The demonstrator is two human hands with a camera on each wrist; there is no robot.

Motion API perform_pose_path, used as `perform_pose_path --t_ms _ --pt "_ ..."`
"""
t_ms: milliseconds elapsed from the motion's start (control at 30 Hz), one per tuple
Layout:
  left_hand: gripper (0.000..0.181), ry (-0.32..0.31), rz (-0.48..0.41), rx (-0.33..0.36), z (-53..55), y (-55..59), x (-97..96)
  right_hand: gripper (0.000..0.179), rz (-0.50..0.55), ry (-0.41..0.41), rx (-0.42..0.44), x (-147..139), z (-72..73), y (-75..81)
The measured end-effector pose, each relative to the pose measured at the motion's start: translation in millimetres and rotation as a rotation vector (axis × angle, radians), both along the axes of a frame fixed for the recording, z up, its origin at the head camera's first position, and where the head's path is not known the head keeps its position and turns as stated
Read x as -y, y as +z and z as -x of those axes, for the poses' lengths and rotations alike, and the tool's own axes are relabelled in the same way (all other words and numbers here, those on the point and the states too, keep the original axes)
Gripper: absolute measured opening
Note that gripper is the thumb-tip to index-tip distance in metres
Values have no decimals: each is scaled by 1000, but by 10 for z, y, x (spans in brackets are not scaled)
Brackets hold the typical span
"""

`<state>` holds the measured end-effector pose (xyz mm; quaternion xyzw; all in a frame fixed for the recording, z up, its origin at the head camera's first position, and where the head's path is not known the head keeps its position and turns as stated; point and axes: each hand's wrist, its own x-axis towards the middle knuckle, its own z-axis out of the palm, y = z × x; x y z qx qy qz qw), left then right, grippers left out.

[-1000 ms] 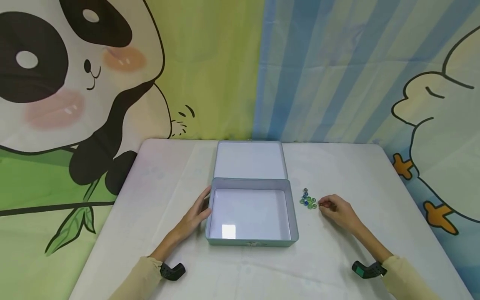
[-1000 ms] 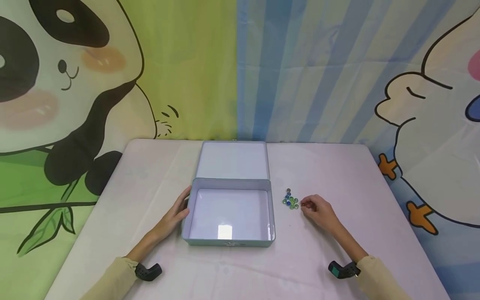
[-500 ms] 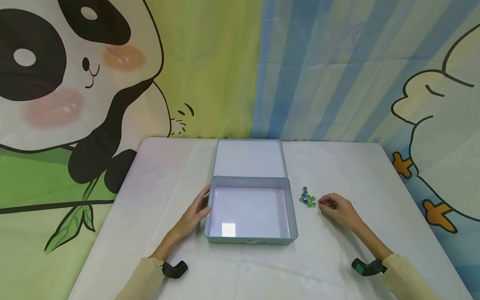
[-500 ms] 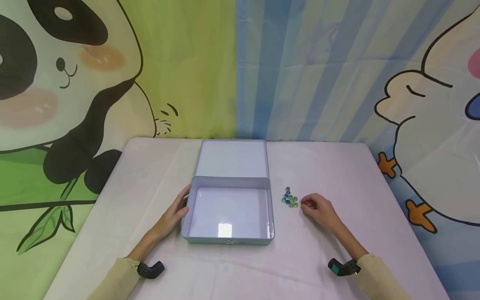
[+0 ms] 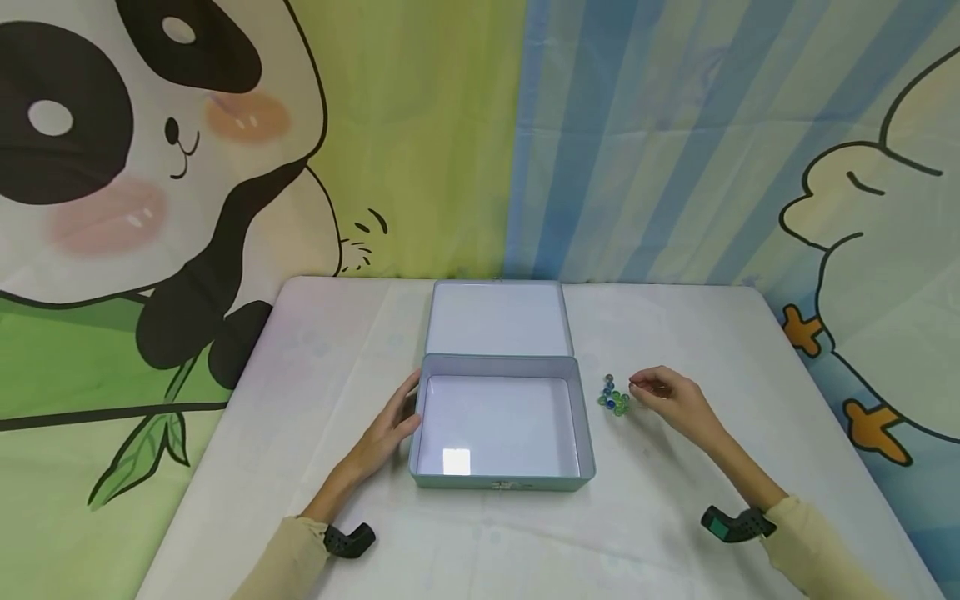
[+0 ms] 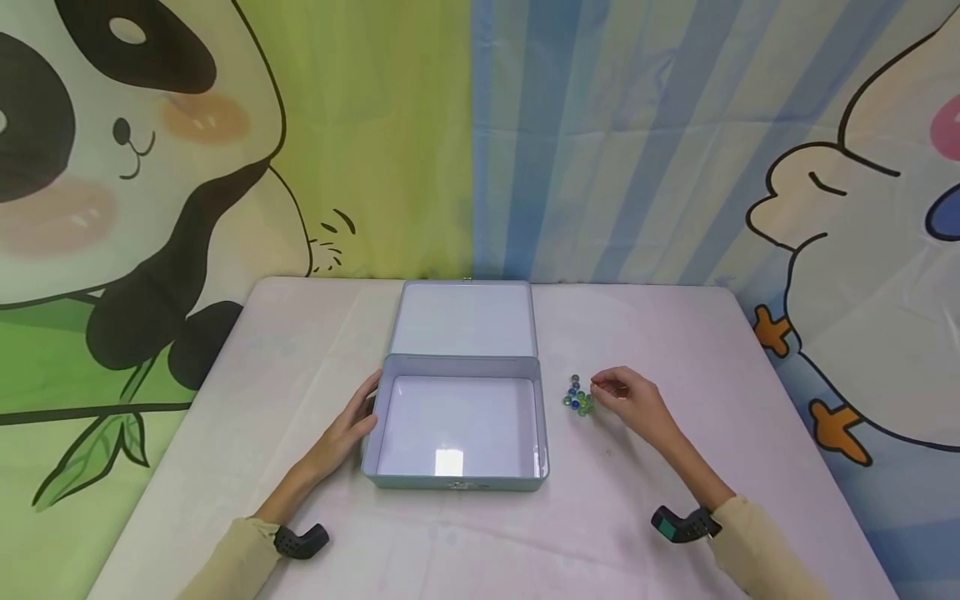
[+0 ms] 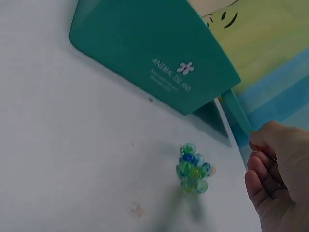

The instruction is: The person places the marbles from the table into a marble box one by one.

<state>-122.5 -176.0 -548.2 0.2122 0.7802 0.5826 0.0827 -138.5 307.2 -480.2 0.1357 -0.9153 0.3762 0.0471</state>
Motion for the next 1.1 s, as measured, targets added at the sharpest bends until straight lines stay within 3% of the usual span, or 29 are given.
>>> perform_pose_path --t_ms 333,633,867,1100 --pt "68 2 -8 -1 -1 -18 -8 20 108 119 77 519 145 408" --pt "68 -5 -33 12 2 11 -20 16 57 317 101 1115 416 620" --pt "68 2 -27 1 -2 17 -12 13 -44 507 104 1723 694 627" --pt "67 -23 -36 12 12 9 2 12 -166 669 199 2287 776 485"
